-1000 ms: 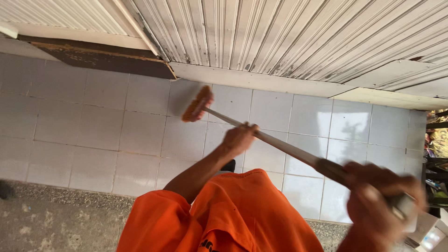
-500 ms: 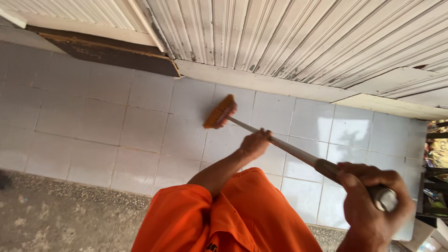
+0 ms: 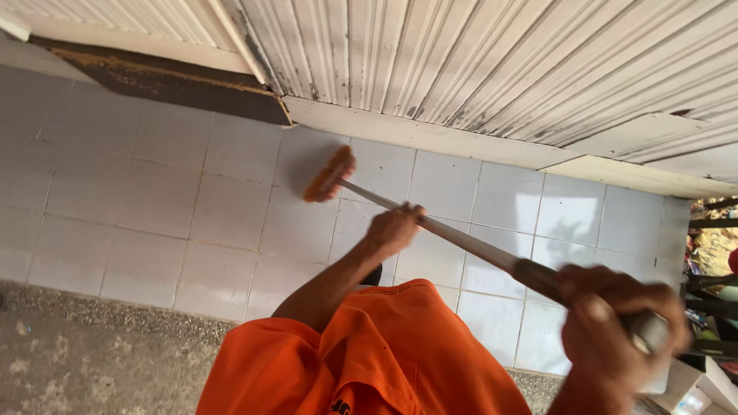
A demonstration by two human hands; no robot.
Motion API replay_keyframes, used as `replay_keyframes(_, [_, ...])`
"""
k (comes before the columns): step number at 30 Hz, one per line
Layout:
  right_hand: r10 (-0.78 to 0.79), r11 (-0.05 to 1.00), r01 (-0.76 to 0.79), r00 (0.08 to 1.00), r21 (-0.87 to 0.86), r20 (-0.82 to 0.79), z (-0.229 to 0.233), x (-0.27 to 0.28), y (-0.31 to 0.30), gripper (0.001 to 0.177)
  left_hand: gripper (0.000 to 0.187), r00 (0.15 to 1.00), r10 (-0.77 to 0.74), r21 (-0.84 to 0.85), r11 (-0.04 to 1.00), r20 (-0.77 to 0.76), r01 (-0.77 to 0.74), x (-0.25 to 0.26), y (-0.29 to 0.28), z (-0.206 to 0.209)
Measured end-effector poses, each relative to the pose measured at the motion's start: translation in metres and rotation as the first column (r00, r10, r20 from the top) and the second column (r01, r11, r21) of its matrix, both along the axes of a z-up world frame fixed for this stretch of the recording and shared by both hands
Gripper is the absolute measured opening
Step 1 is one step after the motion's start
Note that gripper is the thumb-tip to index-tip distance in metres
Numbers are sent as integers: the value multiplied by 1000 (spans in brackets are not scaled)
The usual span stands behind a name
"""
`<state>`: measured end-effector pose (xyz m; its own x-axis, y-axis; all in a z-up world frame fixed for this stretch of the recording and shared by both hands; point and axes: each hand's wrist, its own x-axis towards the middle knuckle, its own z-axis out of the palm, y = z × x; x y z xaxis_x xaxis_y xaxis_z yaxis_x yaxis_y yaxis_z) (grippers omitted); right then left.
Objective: The person sweeps the tiled floor using a long-handled broom, moving dirt and debris along the baseboard and out toward a doorway.
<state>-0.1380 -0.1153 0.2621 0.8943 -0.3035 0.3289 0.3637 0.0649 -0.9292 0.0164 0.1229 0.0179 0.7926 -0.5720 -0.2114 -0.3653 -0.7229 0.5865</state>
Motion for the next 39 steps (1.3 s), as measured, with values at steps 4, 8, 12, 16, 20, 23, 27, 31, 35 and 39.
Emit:
replay_keyframes(4, [24, 1000, -24, 999, 16, -26, -58, 37, 45, 16, 18, 976, 211, 49, 977, -50, -208, 20, 51, -53])
replay_keyframes(8, [64, 998, -62, 995, 28, -72, -75, 42, 59, 17, 19, 950, 312, 149, 940, -4, -308, 25, 54, -102])
replay_keyframes(12, [-108, 992, 93, 977, -87, -184, -45, 23, 45, 18, 20, 976, 216, 130, 969, -39, -210, 16, 7, -106])
replay_keyframes(16, [-324, 936, 292, 933, -196, -156, 0, -3, 24, 20, 13, 996, 83, -109, 990, -34, -86, -7, -60, -64])
replay_keyframes(20, [-455, 881, 428, 884, -201, -110, 29, -28, 16, 21, 20, 987, -157, -39, 987, -21, 156, -16, -104, -8])
replay_keyframes(23, [-393, 898, 393, 919, -200, 38, 31, -48, 1, 21, 22, 963, -271, 1, 963, 7, 271, -18, -105, 19])
replay_keyframes(27, [-205, 976, 204, 979, -80, 1, 22, -62, -7, 30, 19, 978, -185, 10, 982, -96, 187, -12, -72, 24])
replay_keyframes(31, [-7, 996, 4, 999, 91, 39, -17, -11, 0, 20, 20, 992, 84, 7, 997, -92, -83, 6, -7, -6])
replay_keyframes(35, [62, 998, -61, 997, 21, -43, -67, 31, 44, 16, 22, 942, 331, 139, 937, -59, -321, 25, 44, -57])
replay_keyframes(39, [54, 998, -52, 995, 28, -79, -85, 42, 63, 17, 30, 935, 351, 163, 926, -43, -340, 31, 55, -107])
